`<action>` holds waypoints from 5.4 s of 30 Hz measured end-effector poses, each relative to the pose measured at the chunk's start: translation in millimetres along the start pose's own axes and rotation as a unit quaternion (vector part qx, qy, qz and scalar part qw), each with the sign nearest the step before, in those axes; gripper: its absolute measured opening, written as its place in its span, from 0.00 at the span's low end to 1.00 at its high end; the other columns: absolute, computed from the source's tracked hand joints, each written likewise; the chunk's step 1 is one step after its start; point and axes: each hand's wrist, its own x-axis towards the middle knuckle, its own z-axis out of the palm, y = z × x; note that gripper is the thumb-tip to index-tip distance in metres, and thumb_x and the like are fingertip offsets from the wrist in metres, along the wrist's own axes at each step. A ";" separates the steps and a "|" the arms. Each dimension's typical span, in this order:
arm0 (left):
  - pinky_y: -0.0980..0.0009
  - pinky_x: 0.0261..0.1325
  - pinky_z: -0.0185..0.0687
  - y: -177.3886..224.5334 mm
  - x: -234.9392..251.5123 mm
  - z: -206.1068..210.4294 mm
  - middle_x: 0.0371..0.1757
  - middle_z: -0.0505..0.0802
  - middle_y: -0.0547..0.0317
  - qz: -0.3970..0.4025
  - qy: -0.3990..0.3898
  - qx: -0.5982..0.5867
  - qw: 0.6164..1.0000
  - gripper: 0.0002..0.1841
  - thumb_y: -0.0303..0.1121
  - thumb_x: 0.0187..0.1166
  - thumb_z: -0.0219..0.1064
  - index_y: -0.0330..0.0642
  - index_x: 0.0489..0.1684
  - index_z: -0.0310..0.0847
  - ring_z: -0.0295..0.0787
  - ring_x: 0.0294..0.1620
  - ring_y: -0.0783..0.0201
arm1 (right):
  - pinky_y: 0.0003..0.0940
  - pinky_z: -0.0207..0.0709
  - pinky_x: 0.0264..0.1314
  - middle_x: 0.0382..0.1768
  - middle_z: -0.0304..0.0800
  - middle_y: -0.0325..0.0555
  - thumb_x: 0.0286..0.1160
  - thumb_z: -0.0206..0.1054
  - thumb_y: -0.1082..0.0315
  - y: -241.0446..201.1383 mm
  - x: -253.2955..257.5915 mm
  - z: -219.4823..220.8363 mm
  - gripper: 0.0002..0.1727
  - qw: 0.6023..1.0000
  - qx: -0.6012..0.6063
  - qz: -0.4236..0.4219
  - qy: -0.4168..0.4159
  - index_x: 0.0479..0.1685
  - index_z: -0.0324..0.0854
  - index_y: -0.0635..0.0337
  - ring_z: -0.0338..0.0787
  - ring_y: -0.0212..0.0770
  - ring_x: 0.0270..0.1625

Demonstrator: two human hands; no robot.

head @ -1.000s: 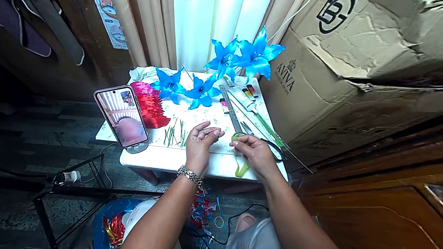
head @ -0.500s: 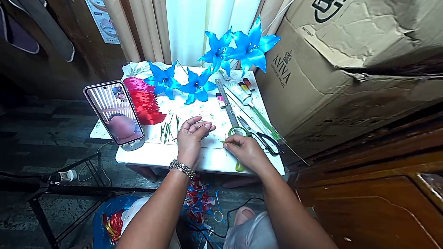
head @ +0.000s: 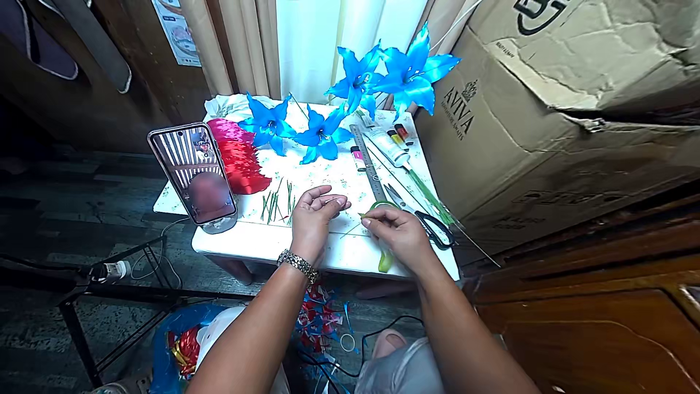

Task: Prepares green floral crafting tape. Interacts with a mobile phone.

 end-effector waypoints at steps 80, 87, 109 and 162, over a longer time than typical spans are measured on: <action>0.77 0.42 0.82 2.1 0.7 -5.8 0.36 0.94 0.62 0.017 -0.156 0.241 0.958 0.04 0.26 0.79 0.71 0.40 0.43 0.93 0.87 0.34 0.75 | 0.14 0.75 0.27 0.31 0.92 0.35 0.78 0.65 0.78 -11.1 -6.5 -6.9 0.06 0.990 0.136 0.013 -0.030 0.41 0.86 0.59 0.81 0.22 0.23; 0.76 0.43 0.82 2.9 0.7 -6.3 0.38 0.94 0.62 0.035 -0.169 0.254 0.952 0.06 0.26 0.81 0.70 0.40 0.45 0.93 0.87 0.35 0.75 | 0.13 0.74 0.26 0.32 0.93 0.33 0.73 0.68 0.81 -9.8 -6.4 -7.5 0.07 0.994 0.104 -0.002 -0.018 0.42 0.87 0.59 0.81 0.20 0.23; 0.76 0.43 0.85 1.6 -0.6 -7.1 0.36 0.93 0.59 0.019 -0.169 0.194 0.966 0.05 0.23 0.78 0.70 0.37 0.47 0.89 0.88 0.33 0.73 | 0.12 0.69 0.24 0.31 0.90 0.34 0.82 0.60 0.78 -11.8 -6.9 -9.7 0.08 0.990 0.144 0.003 0.007 0.48 0.84 0.60 0.76 0.20 0.21; 0.75 0.44 0.87 -0.1 -4.3 -7.8 0.35 0.93 0.58 -0.013 -0.192 0.096 0.977 0.15 0.17 0.78 0.66 0.36 0.61 0.80 0.90 0.33 0.70 | 0.12 0.65 0.21 0.24 0.86 0.29 0.77 0.68 0.75 -14.7 -9.9 -10.5 0.06 0.992 0.122 -0.010 -0.010 0.40 0.92 0.57 0.72 0.19 0.19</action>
